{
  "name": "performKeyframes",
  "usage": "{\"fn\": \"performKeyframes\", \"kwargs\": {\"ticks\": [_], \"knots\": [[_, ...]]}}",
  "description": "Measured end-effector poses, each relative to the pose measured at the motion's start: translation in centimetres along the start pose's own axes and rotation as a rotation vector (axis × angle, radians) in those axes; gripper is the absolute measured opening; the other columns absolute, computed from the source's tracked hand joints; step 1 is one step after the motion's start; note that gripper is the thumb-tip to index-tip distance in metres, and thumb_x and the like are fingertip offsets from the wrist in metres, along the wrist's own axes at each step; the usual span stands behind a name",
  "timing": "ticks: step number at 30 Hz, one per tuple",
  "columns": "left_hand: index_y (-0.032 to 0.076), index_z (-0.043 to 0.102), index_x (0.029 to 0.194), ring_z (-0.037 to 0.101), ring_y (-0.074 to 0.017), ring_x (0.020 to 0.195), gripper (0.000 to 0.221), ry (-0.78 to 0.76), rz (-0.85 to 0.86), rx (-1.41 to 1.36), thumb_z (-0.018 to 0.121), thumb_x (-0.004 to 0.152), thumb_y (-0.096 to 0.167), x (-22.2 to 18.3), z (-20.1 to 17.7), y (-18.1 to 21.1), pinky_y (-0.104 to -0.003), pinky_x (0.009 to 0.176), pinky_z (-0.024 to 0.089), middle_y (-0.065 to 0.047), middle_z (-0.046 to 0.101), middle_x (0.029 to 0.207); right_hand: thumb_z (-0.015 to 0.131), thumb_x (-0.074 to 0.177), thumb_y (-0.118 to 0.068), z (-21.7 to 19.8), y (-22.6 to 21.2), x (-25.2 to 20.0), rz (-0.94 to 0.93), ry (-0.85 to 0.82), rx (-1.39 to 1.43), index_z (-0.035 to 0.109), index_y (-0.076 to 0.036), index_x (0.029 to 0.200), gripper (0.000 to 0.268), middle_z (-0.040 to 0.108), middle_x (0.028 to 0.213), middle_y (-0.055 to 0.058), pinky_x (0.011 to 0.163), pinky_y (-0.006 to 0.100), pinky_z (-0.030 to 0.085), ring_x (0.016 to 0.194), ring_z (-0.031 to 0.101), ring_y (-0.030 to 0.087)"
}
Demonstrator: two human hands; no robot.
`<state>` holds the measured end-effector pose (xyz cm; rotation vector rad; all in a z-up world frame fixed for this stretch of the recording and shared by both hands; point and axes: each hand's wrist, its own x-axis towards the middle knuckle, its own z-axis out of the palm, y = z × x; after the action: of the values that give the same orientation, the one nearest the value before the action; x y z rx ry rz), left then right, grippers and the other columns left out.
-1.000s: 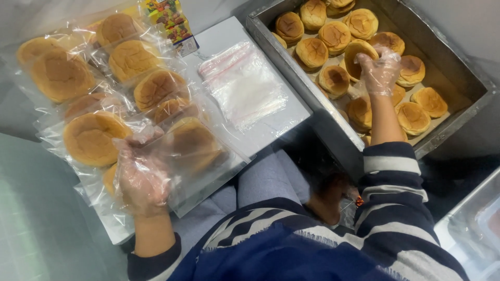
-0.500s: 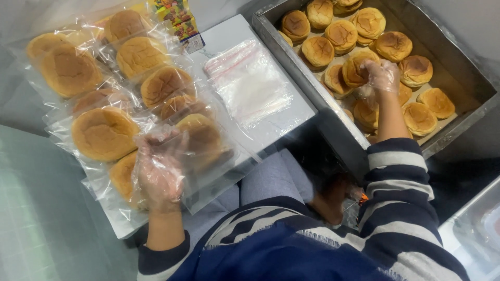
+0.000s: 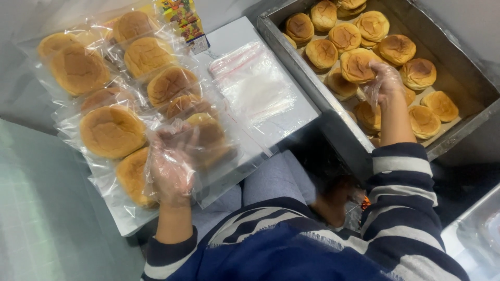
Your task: Picking up baked buns from a metal tray and placing them into individual plastic bags for packaging.
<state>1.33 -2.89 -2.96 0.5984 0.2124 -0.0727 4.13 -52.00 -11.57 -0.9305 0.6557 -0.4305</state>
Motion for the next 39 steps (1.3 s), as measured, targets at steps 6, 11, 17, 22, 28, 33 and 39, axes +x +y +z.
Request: {"fn": "performKeyframes", "kwargs": {"ticks": [6,11,17,22,28,33,39], "knots": [[0.007,0.057,0.077,0.054,-0.0285,0.090,0.030,-0.136,-0.007,-0.102,0.043,0.086,0.032,-0.1,-0.3,0.2,-0.049,0.093,0.039,-0.014,0.057,0.088,0.057,0.073,-0.001,4.8,-1.5,-4.9,0.018,0.030,-0.052,0.054,-0.009,0.061,0.014,0.062,0.078,0.004,0.071,0.033,0.054,0.078,0.063,0.019],[0.007,0.056,0.081,0.055,-0.0272,0.092,0.022,-0.222,0.010,-0.157,0.047,0.086,0.027,0.1,-0.8,0.3,-0.051,0.095,0.038,-0.007,0.058,0.085,0.048,0.068,0.007,11.2,-2.1,-13.6,-0.045,-0.305,-0.008,0.056,-0.003,0.073,0.014,0.060,0.084,0.009,0.074,0.032,0.055,0.081,0.061,0.022],[0.008,0.054,0.091,0.055,-0.0293,0.100,0.026,-0.336,0.032,-0.072,0.044,0.088,0.032,0.8,-2.3,0.2,-0.051,0.097,0.038,-0.012,0.057,0.100,0.061,0.069,0.000,14.8,1.6,-17.0,0.062,-0.590,-0.240,0.056,-0.002,0.104,0.036,0.060,0.081,0.012,0.060,0.031,0.057,0.069,0.063,0.019],[0.008,0.053,0.090,0.059,-0.0262,0.094,0.027,-0.282,0.134,0.067,0.041,0.089,0.032,0.2,-1.1,0.6,-0.048,0.092,0.044,-0.011,0.058,0.096,0.057,0.071,0.001,18.3,3.1,-19.9,0.172,-0.848,-0.307,0.055,0.005,0.101,0.030,0.060,0.076,0.014,0.058,0.031,0.056,0.067,0.063,0.019],[0.005,0.040,0.118,0.038,-0.0392,0.116,0.043,-0.221,0.020,0.230,0.045,0.086,0.033,-2.6,2.3,2.8,-0.052,0.099,0.031,-0.020,0.040,0.121,0.056,0.071,-0.008,20.1,4.6,-20.7,0.283,-1.020,-0.212,0.053,0.000,0.102,0.032,0.059,0.082,0.010,0.068,0.027,0.053,0.076,0.062,0.017],[0.010,0.056,0.094,0.058,-0.0297,0.091,0.022,-0.295,-0.194,-0.065,0.053,0.082,0.028,-2.9,-1.5,0.8,-0.049,0.086,0.045,-0.010,0.057,0.092,0.052,0.074,-0.003,20.0,6.7,-17.1,0.234,-1.007,-0.355,0.045,0.002,0.113,0.040,0.057,0.089,0.020,0.065,0.040,0.055,0.077,0.061,0.028],[0.007,0.038,0.123,0.045,-0.0380,0.111,0.054,-0.240,-0.235,0.179,0.042,0.084,0.044,-1.7,-1.2,-0.8,-0.050,0.087,0.043,-0.020,0.041,0.123,0.061,0.073,0.001,21.5,5.6,-20.9,0.086,-1.104,-0.640,0.040,-0.006,0.117,0.049,0.058,0.078,0.012,0.064,0.027,0.049,0.073,0.057,0.018]]}}
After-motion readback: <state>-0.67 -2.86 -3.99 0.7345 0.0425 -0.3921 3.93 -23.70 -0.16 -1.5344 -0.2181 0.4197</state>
